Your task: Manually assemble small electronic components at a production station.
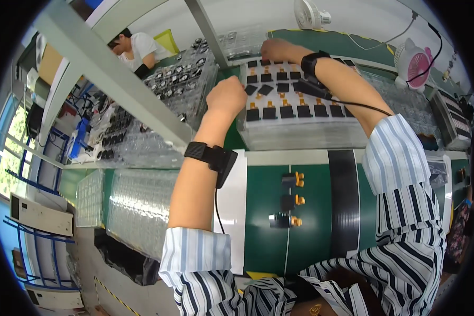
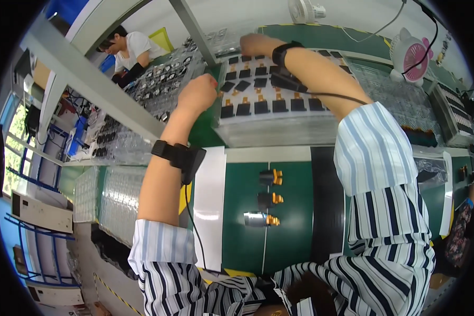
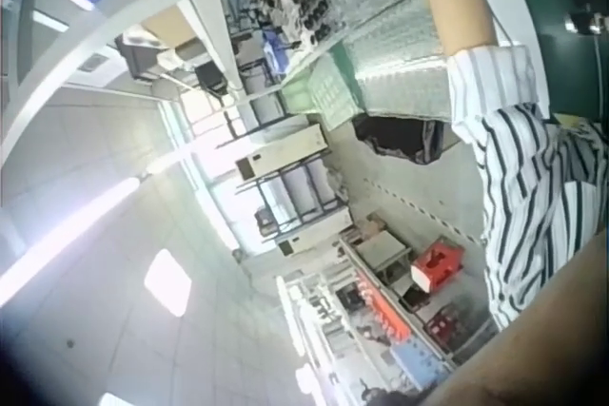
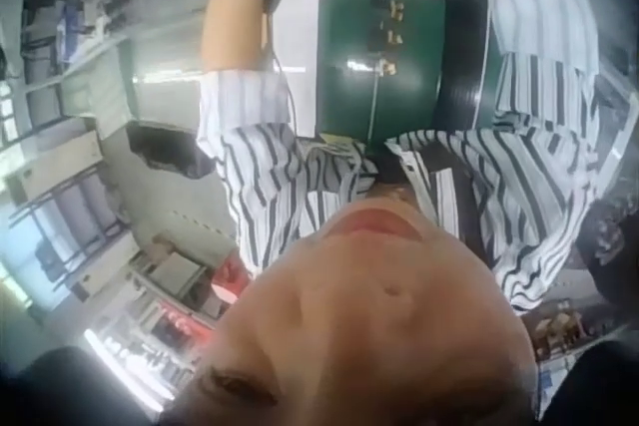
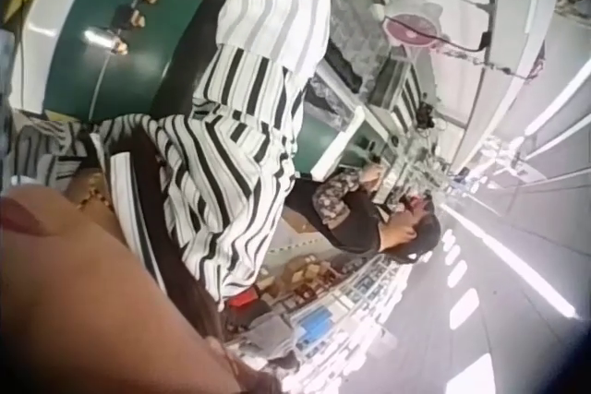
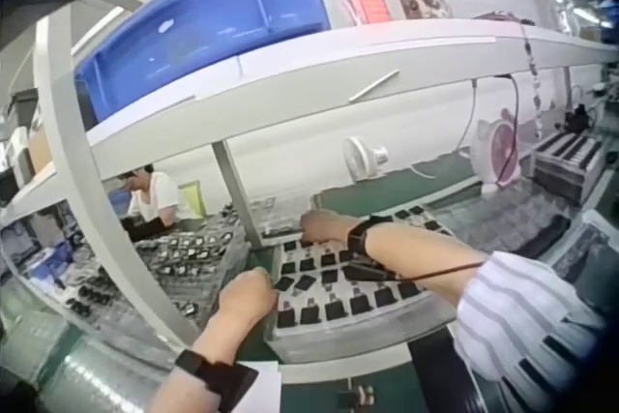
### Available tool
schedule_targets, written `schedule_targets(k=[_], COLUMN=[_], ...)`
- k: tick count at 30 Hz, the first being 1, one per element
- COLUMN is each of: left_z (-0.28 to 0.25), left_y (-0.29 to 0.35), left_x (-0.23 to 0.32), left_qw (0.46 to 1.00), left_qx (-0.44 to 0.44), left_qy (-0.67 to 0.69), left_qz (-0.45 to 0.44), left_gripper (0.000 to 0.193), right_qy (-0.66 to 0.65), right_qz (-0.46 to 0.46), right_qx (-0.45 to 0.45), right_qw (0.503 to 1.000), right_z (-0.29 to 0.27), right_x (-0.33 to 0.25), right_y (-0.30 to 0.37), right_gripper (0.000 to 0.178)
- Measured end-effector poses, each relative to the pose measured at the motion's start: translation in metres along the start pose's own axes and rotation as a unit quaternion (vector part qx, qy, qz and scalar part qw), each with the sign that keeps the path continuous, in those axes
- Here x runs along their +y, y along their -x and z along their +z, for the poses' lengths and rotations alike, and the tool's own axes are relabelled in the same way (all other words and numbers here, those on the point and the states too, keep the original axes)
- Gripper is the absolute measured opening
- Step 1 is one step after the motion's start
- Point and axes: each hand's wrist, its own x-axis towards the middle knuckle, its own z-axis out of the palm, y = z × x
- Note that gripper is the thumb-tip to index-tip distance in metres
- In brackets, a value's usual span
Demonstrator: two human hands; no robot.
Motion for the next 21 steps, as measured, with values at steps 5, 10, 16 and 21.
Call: schedule_targets(k=[5,10,16,21], left_z=[0.032,0.032,0.038,0.042], left_y=[-0.021,-0.034,-0.040,-0.046], left_x=[-0.005,-0.008,-0.011,-0.019], left_qw=[0.999,0.995,0.989,0.987], left_qx=[-0.019,-0.069,-0.075,-0.076], left_qy=[0.005,0.066,0.090,0.100], left_qz=[-0.039,-0.035,-0.086,-0.099], left_gripper=[0.032,0.037,0.041,0.041], right_qy=[-0.069,-0.242,-0.274,-0.430], right_qz=[-0.033,-0.051,-0.003,-0.006], right_qx=[-0.007,0.096,-0.059,-0.038], right_qw=[0.997,0.964,0.960,0.902], right_z=[0.020,0.011,0.027,0.008], right_x=[0.020,0.038,0.006,0.021], right_y=[-0.014,-0.029,-0.037,-0.023], right_gripper=[0.033,0.035,0.030,0.028])
